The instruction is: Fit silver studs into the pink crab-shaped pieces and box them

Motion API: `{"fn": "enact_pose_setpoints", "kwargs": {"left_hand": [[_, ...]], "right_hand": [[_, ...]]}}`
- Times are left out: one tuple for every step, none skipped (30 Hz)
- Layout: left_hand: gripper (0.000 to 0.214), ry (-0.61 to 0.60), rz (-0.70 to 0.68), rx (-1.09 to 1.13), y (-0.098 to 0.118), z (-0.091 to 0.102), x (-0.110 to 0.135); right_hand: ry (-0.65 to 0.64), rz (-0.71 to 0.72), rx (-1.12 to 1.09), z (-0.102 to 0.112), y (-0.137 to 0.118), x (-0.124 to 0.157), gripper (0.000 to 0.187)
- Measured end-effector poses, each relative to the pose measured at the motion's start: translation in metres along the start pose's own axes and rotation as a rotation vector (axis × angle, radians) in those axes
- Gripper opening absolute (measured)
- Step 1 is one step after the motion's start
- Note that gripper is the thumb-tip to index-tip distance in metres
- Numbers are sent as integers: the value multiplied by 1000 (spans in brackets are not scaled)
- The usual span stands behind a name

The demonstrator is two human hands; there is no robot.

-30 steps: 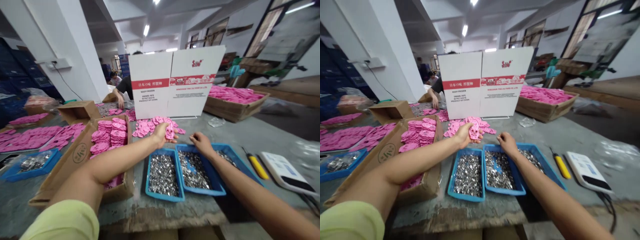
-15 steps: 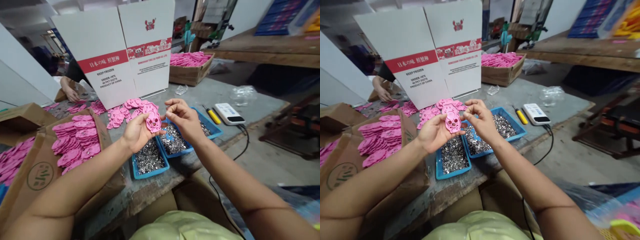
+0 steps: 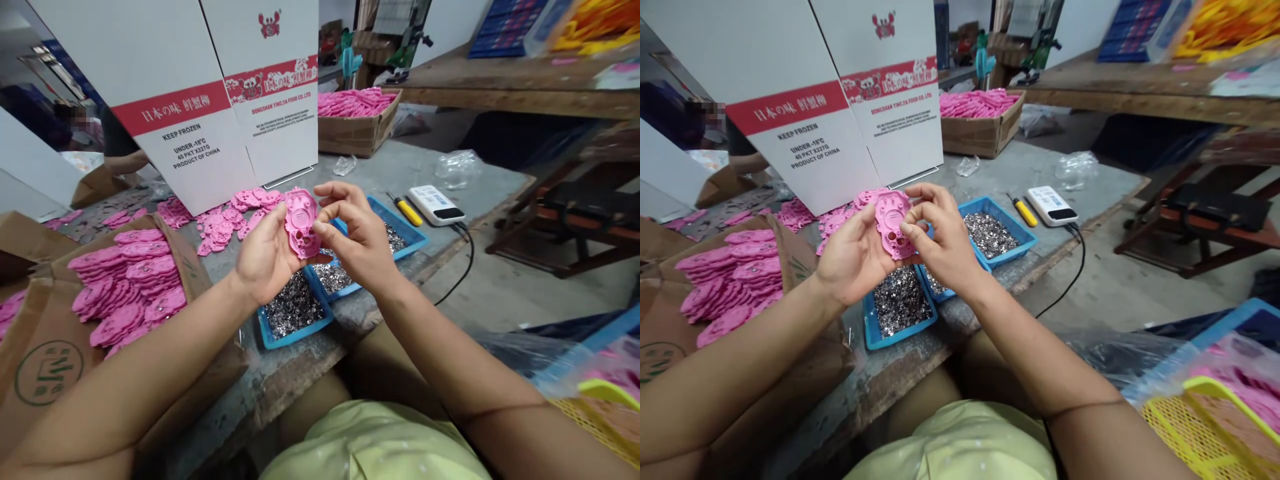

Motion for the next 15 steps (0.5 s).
{"fn": "enact_pose_setpoints", "kwargs": {"left_hand": [[48,1,-2,1,0,0,0],[48,3,-3,3,0,0,0],[47,4,-4,6,0,0,0],[46,1,-5,8,-1,0,0],[45,-5,-5,6,-1,0,0],[44,-15,-6,1,-1,0,0],[44,-27,-8,-5,-2,-1,0],[43,-37,-12,-14,-2,0,1],[43,-43,-16,-23,-2,0,0],[44,-45,-22,-33,-2,0,0],[45,-47,-28,-42,-2,0,0],[45,-49,-33,-49,-2,1,0],[44,-52,-35,-53,-2,1,0],[42,-55,-34,-54,-2,1,0],[40,-61,-32,-52,-2,1,0]], "right_hand": [[7,-5,-2,0,1,1,21],[15,-13,-5,0,3,2,22],[22,-24,-7,1,5,2,22],[30,-35,-11,1,6,3,23],[38,-43,-17,1,8,3,23],[46,-50,-21,1,9,4,23],[54,-54,-23,2,10,4,22],[65,-57,-24,2,11,4,21],[77,-58,-25,3,11,4,20],[90,-61,-28,3,12,4,20],[102,-66,-35,4,13,4,19],[113,-72,-44,5,13,4,19],[121,-79,-52,5,14,4,19],[127,-84,-59,6,14,4,18],[130,-86,-63,6,15,4,18]]}}
Point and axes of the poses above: each hand's wrist, its own x-axis away from the middle knuckle, its own z-axis out of the back of the hand, y = z × x, the point moved 4 cm from there along -x, towards the middle knuckle, and after that the axes turned 8 degrees about -x, right-handed, at the moved point
